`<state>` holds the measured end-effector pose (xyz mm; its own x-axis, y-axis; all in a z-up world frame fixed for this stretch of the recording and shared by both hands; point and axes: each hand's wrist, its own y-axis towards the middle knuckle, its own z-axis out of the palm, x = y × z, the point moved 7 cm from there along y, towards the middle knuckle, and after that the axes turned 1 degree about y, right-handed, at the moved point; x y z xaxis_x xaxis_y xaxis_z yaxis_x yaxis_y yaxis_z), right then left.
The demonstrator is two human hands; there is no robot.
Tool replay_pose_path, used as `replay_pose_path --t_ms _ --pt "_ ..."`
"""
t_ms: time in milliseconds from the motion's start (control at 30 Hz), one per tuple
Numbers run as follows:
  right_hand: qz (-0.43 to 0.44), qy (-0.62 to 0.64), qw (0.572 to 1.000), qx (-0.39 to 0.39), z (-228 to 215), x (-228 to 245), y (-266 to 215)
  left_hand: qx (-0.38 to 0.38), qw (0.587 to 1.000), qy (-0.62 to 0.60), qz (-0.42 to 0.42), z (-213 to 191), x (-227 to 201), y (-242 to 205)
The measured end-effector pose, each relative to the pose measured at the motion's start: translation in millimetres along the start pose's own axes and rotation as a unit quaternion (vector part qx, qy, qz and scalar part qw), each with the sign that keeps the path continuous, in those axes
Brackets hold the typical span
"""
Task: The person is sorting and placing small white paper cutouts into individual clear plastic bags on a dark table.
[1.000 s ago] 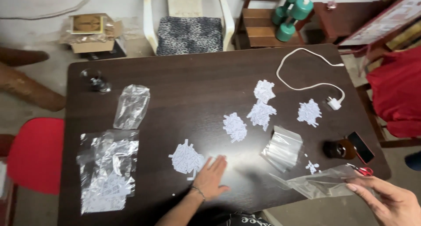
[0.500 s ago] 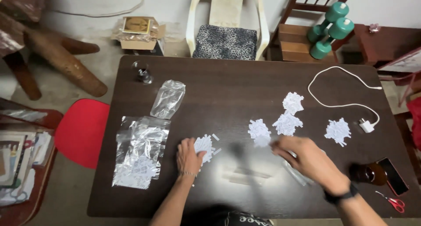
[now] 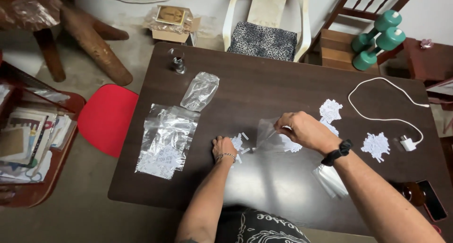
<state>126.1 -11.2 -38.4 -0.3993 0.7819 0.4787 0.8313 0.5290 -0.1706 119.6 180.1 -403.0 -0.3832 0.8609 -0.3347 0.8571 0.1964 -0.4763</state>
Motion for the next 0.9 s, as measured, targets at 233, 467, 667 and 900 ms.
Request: replay_pose_path --t_ms 233,467,667,900 --pt "-0.019 0.004 1.000 -0.006 -1 10 -4 0.035 0.998 -0.049 0.008 -42 -11 -37" --pt "-0.047 0.039 0.998 -0.017 -3 13 -8 0.024 0.974 -0.224 -0.018 -45 24 -20" --pt "-0.113 0.081 0.990 0.025 -2 43 0 -0.091 0.921 -0.379 -0.009 -118 44 -39" --pt "-0.151 0.082 0.982 0.079 29 61 21 -0.233 0.828 -0.506 0.063 -267 -6 -128"
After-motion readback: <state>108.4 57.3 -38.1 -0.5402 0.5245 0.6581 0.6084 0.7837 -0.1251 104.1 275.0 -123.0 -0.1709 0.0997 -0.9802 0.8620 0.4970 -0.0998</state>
